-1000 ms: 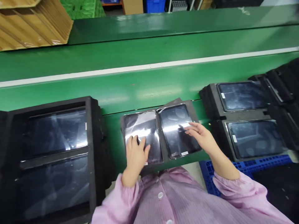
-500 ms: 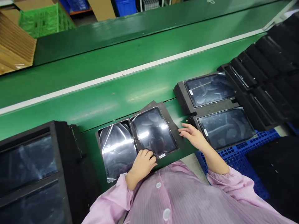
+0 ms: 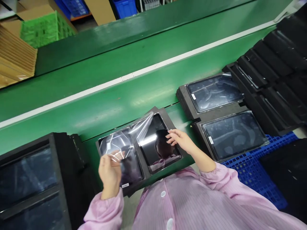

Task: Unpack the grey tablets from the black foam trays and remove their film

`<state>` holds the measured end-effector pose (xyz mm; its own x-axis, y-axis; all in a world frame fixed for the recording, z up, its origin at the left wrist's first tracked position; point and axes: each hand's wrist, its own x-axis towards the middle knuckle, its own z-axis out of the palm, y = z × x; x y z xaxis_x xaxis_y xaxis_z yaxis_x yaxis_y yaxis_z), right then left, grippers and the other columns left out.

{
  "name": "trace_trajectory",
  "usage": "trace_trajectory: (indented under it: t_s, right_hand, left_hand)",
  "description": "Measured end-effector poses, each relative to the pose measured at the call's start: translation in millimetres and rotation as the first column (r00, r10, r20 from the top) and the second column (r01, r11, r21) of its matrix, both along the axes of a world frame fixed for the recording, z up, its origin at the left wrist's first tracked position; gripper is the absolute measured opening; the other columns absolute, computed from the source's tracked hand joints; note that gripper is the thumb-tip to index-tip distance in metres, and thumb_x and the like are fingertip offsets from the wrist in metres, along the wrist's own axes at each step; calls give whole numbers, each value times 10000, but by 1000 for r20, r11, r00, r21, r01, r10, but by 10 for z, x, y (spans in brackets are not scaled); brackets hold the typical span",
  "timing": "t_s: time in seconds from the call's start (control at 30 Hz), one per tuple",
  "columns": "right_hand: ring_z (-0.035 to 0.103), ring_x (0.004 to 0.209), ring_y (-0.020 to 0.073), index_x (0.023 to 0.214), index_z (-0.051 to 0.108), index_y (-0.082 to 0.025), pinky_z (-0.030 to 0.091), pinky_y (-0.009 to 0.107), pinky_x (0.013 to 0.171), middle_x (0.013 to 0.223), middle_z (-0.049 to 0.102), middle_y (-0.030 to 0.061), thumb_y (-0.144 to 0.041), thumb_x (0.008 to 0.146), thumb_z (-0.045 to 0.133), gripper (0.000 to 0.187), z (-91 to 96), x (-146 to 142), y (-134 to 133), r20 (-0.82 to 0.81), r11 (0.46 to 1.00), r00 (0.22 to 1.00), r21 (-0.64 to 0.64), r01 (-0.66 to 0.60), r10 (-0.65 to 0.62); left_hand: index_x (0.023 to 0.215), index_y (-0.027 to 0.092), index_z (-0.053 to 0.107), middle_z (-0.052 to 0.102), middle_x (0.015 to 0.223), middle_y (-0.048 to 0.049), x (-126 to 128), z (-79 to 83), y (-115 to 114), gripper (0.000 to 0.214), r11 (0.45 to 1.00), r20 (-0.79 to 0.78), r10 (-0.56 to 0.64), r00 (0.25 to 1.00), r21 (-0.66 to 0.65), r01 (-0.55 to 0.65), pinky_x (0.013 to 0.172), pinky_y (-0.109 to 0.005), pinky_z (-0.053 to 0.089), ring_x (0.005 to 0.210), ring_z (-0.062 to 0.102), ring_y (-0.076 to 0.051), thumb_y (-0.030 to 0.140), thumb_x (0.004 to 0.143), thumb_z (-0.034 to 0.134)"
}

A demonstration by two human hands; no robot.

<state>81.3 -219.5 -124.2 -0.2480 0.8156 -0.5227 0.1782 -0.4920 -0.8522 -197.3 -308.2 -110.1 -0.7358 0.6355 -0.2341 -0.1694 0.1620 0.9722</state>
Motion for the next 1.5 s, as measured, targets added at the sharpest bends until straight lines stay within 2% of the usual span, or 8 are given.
trace_trajectory:
  t_s: [0.1,0.3,0.4,0.47,0.6,0.73,1.2,1.5]
  right_hand:
    - [695,734,169,1131,505,-150,547,278,574,1026,685,124,-396,907,377,356,35,-186,224,80,999,996,16,-37,36]
    - [667,810,206,1016,628,-188,484,314,781,827,717,48,-143,762,598,260,286,-449,116,277,940,937,205,-273,212]
    - [654,694,160,825,687,-237,467,244,689,731,715,-10,-131,757,587,160,462,-433,-303,194,585,694,411,-699,693]
    - [651,675,134,806,696,-258,465,218,663,757,723,-33,-170,789,567,157,508,-357,-499,151,335,473,526,-782,868]
    - [658,866,174,970,671,-242,479,293,805,954,712,21,-249,875,424,264,355,-197,-417,343,758,853,405,-512,393]
    - [577,1087,316,1278,490,-144,416,444,938,1194,601,164,-414,745,611,610,92,-217,-85,586,955,811,242,-174,0]
    - [632,768,238,839,646,-157,481,311,682,776,693,62,-635,631,570,527,502,-245,-393,129,972,992,233,-23,-8]
    - [639,777,242,787,615,-154,490,318,676,792,697,90,-580,736,488,448,225,-1454,-790,198,955,972,238,-175,128]
  left_hand:
    - [817,184,589,711,794,-75,321,-54,-290,411,922,-34,-385,922,39,386,802,-485,534,792,690,-270,589,748,581]
    - [1001,205,669,691,1094,-133,582,-183,-634,250,288,-503,-864,20,-462,839,1052,-599,325,1162,566,-307,343,848,528]
    - [1015,184,668,655,1179,-143,576,-230,-682,251,287,-558,-826,-82,-541,791,1030,-584,368,1219,521,-301,238,852,485]
    - [996,175,670,637,1213,-139,581,-241,-695,238,304,-558,-827,-69,-547,780,1035,-571,371,1226,516,-298,223,840,497]
    - [940,191,677,628,1237,-109,613,-199,-689,205,326,-508,-861,26,-512,795,1069,-549,335,1260,483,-282,187,823,509]
    - [884,199,682,656,1192,-99,618,-158,-664,185,369,-438,-883,167,-430,824,1090,-531,301,1254,492,-265,167,804,518]
    - [804,183,675,721,958,-109,246,-69,-776,246,913,-121,-407,905,-18,408,931,-403,467,964,652,-246,381,758,537]
    - [908,157,594,683,1013,-148,-326,-203,-1066,304,987,-158,-67,985,-153,43,946,-450,451,1024,628,-287,374,702,539]
